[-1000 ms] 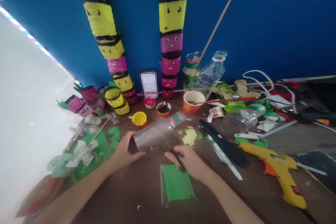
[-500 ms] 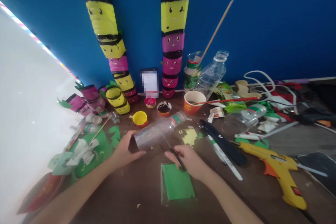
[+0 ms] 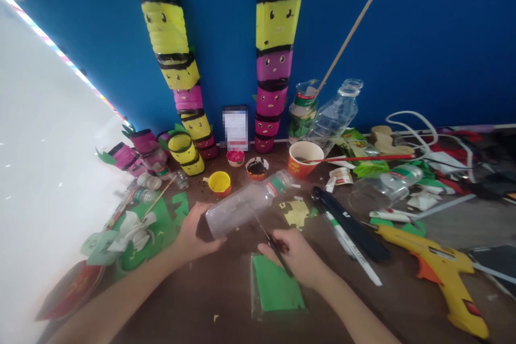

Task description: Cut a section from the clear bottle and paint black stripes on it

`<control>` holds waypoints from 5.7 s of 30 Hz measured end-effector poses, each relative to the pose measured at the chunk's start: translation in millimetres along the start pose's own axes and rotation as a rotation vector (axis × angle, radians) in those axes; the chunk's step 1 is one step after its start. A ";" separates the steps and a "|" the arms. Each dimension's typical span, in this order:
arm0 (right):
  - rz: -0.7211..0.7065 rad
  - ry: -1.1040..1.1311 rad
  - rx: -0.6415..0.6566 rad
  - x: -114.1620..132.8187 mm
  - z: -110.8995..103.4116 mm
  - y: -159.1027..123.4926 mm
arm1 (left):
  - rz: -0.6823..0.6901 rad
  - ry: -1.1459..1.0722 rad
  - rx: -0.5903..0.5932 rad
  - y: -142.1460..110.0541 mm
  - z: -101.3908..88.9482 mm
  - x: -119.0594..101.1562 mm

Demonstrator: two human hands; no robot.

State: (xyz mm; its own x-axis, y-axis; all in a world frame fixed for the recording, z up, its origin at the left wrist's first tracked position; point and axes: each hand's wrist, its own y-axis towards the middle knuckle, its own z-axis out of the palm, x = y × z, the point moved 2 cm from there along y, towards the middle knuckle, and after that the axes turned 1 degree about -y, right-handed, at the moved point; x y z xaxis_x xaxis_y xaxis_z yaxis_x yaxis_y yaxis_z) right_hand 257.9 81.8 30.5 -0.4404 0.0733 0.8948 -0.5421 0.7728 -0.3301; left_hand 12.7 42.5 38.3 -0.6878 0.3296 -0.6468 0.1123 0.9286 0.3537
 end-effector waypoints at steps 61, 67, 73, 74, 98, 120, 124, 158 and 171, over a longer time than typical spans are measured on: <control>-0.021 0.026 0.021 7.2 2.1 -6.4 | -0.218 -0.752 0.040 -6.6 12.3 10.2; -0.059 -0.011 -0.011 8.4 0.9 -6.1 | -0.254 -0.734 0.026 -5.0 10.3 8.9; -0.068 -0.048 -0.028 10.2 -0.8 -6.8 | -0.237 -0.735 0.014 -3.9 9.5 6.7; -0.065 -0.044 -0.024 9.7 -0.9 -6.8 | -0.239 -0.728 0.011 -4.2 9.8 7.0; 0.001 0.066 0.022 8.4 3.8 -10.8 | -0.259 -0.758 0.076 -7.5 14.1 7.7; 0.039 0.065 0.020 25.8 4.7 -10.8 | -0.266 -0.737 0.072 -6.2 10.1 10.5; 0.031 0.074 0.015 24.1 4.3 -10.8 | -0.240 -0.717 0.055 -6.4 9.5 10.0; 0.036 -0.014 -0.032 14.3 -0.2 -11.4 | -0.115 -0.563 -0.042 -8.1 7.2 4.4; -0.008 0.092 0.054 10.0 0.0 -5.0 | -0.175 -0.568 0.027 -6.5 8.8 5.4</control>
State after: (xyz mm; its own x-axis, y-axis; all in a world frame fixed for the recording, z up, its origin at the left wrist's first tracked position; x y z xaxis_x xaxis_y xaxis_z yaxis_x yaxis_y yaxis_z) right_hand 256.3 78.7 41.2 -0.3699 0.1265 0.9204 -0.5841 0.7387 -0.3363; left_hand 14.5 39.8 26.5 -0.2075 0.2043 -0.9567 0.0557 0.9788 0.1970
